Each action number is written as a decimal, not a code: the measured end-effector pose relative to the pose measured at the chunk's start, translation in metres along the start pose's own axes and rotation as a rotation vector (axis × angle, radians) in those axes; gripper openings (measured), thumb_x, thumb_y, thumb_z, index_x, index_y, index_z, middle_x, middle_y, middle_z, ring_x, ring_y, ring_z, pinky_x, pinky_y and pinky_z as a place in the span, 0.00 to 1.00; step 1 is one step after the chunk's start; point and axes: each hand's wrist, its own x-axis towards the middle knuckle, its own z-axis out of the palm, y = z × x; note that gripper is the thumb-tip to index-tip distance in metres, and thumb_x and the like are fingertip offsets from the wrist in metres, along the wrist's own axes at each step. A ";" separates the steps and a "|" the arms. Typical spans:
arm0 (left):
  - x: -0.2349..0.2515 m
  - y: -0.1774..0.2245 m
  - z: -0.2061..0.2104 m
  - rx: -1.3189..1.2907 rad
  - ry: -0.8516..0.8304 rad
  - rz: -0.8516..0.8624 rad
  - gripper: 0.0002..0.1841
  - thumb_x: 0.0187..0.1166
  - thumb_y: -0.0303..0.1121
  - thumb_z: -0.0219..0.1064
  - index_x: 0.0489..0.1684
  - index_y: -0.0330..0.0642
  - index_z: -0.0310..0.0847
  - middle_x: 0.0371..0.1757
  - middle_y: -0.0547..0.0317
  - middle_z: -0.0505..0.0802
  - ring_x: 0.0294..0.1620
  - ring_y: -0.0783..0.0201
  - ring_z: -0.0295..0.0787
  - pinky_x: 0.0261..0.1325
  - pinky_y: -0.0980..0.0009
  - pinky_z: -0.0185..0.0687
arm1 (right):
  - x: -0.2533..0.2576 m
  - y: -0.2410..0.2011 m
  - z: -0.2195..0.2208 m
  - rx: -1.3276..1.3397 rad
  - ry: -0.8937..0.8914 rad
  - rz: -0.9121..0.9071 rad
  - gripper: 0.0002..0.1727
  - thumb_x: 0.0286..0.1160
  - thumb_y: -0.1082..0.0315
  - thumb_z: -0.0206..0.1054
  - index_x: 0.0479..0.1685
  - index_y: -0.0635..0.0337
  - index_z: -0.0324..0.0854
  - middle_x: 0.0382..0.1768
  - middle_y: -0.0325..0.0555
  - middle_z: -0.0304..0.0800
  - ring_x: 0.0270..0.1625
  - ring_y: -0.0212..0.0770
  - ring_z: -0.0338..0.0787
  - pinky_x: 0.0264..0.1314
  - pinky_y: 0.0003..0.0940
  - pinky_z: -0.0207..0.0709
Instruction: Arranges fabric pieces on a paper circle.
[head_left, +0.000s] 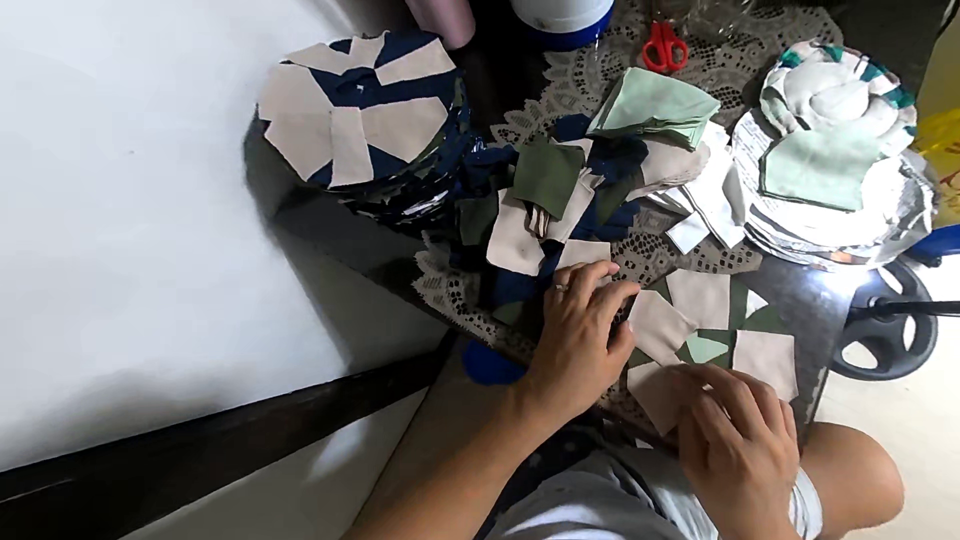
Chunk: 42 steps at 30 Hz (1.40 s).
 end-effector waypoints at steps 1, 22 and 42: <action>0.000 0.000 0.000 -0.001 0.002 0.002 0.16 0.73 0.34 0.68 0.58 0.48 0.91 0.69 0.50 0.86 0.74 0.44 0.77 0.69 0.42 0.72 | -0.001 0.000 0.001 0.004 0.004 -0.001 0.15 0.77 0.67 0.56 0.39 0.49 0.93 0.45 0.47 0.94 0.51 0.50 0.87 0.50 0.42 0.71; 0.003 0.002 0.004 0.008 0.038 -0.040 0.13 0.76 0.33 0.68 0.56 0.46 0.90 0.68 0.52 0.87 0.72 0.47 0.80 0.69 0.45 0.73 | -0.004 -0.003 0.003 0.011 0.028 0.019 0.16 0.75 0.69 0.56 0.40 0.50 0.94 0.46 0.45 0.95 0.51 0.49 0.87 0.51 0.42 0.70; 0.002 0.014 0.004 0.069 0.014 0.211 0.12 0.80 0.36 0.64 0.47 0.60 0.97 0.73 0.48 0.85 0.80 0.41 0.72 0.74 0.40 0.65 | -0.006 -0.002 0.008 0.027 0.075 0.023 0.15 0.77 0.69 0.57 0.39 0.49 0.93 0.47 0.44 0.96 0.51 0.49 0.87 0.50 0.41 0.71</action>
